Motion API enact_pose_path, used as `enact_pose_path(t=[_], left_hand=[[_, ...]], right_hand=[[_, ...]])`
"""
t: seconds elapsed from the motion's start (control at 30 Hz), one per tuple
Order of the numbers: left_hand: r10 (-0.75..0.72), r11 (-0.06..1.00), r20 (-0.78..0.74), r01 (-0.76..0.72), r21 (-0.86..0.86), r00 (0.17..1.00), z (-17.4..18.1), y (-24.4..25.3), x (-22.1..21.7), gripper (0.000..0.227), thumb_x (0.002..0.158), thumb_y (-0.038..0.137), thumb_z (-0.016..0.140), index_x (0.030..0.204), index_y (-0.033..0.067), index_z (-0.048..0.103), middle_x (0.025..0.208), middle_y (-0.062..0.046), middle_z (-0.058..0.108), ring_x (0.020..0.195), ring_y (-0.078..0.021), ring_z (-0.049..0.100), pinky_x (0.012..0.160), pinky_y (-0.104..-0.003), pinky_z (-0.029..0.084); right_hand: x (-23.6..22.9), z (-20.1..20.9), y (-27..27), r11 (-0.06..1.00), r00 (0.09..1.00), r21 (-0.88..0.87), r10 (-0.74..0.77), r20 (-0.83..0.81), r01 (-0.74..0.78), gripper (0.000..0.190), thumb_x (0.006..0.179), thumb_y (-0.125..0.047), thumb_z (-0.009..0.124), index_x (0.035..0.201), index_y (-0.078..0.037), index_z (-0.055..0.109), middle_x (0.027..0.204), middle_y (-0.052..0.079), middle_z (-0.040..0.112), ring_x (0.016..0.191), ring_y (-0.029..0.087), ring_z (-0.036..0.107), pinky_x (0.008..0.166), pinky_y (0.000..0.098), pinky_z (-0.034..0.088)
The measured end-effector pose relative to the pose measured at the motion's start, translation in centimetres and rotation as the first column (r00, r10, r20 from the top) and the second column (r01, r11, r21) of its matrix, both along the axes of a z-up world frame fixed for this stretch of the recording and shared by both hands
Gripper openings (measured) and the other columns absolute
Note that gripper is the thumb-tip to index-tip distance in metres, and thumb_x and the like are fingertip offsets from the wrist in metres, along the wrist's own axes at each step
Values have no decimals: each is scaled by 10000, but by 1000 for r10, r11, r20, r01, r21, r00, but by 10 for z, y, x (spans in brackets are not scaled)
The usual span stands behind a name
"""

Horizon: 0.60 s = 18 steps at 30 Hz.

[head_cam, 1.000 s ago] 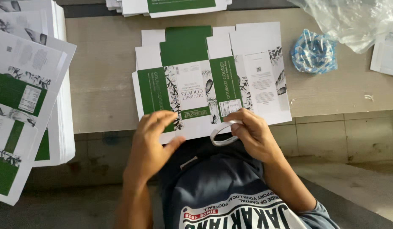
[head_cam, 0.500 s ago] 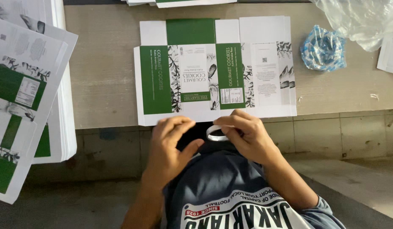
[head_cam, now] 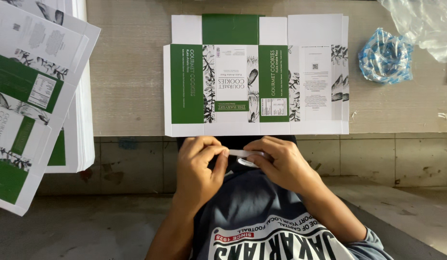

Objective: The person assembles flat-packed cardboard boxes labeled 'Gourmet Cookies' by folding the flaps and securing them with clear adhesive tape. They handle multiple boxes one at a time, stacking the finished units on the table.

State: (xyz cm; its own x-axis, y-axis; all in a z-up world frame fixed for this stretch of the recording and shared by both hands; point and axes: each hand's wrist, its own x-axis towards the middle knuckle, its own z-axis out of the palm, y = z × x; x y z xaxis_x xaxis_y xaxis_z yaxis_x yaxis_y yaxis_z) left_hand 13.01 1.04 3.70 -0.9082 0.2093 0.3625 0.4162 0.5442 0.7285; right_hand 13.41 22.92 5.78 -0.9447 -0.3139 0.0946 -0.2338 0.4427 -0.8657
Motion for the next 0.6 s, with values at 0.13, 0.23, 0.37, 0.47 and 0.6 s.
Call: enact_pose_path(t=[0.13, 0.23, 0.37, 0.47, 0.6], left_hand=[[132, 991, -58, -131, 9, 990, 5, -8, -18, 183, 965, 210, 658, 1036, 63, 742, 985, -121, 686, 924, -340, 663, 844, -446, 512], [198, 974, -107, -208, -92, 974, -13, -10, -30, 164, 964, 156, 643, 1068, 76, 741, 1006, -101, 667, 921, -318, 643, 851, -439, 500], [250, 934, -121, -272, -231, 961, -20, -4, -32, 101, 928, 135, 674, 999, 132, 746, 1002, -35, 603, 875, -277, 607, 822, -421, 493], [269, 932, -72, -278, -234, 961, -19, -3, -33, 102, 931, 140, 681, 1012, 153, 741, 1011, -26, 572, 871, -274, 588, 789, -422, 488], [287, 919, -73, -296, -260, 955, -26, -1, -32, 106, 914, 171, 703, 1008, 204, 739, 1012, 2, 561, 859, -258, 577, 758, -414, 478]], right_hand=[[-17, 9, 0, 995, 995, 27, -92, 35, 91, 131, 909, -92, 704, 1008, -29, 762, 653, 114, 651, 472, 222, 599, 471, 320, 464], [-40, 12, -3, 992, 990, 89, -99, 101, 90, 147, 925, -119, 694, 1018, -30, 765, 639, 93, 690, 508, 219, 650, 513, 316, 504], [-69, 12, -15, 976, 967, 218, -34, 252, -23, 142, 892, -172, 686, 982, -120, 783, 616, 82, 701, 596, 282, 695, 611, 390, 546], [-82, -2, -17, 960, 959, 265, 10, 283, -88, 121, 890, -171, 684, 929, -119, 786, 576, 69, 674, 556, 257, 665, 591, 352, 535], [-85, -6, -16, 951, 952, 292, 8, 305, -102, 125, 889, -173, 690, 928, -108, 790, 571, 83, 667, 548, 258, 657, 578, 360, 529]])
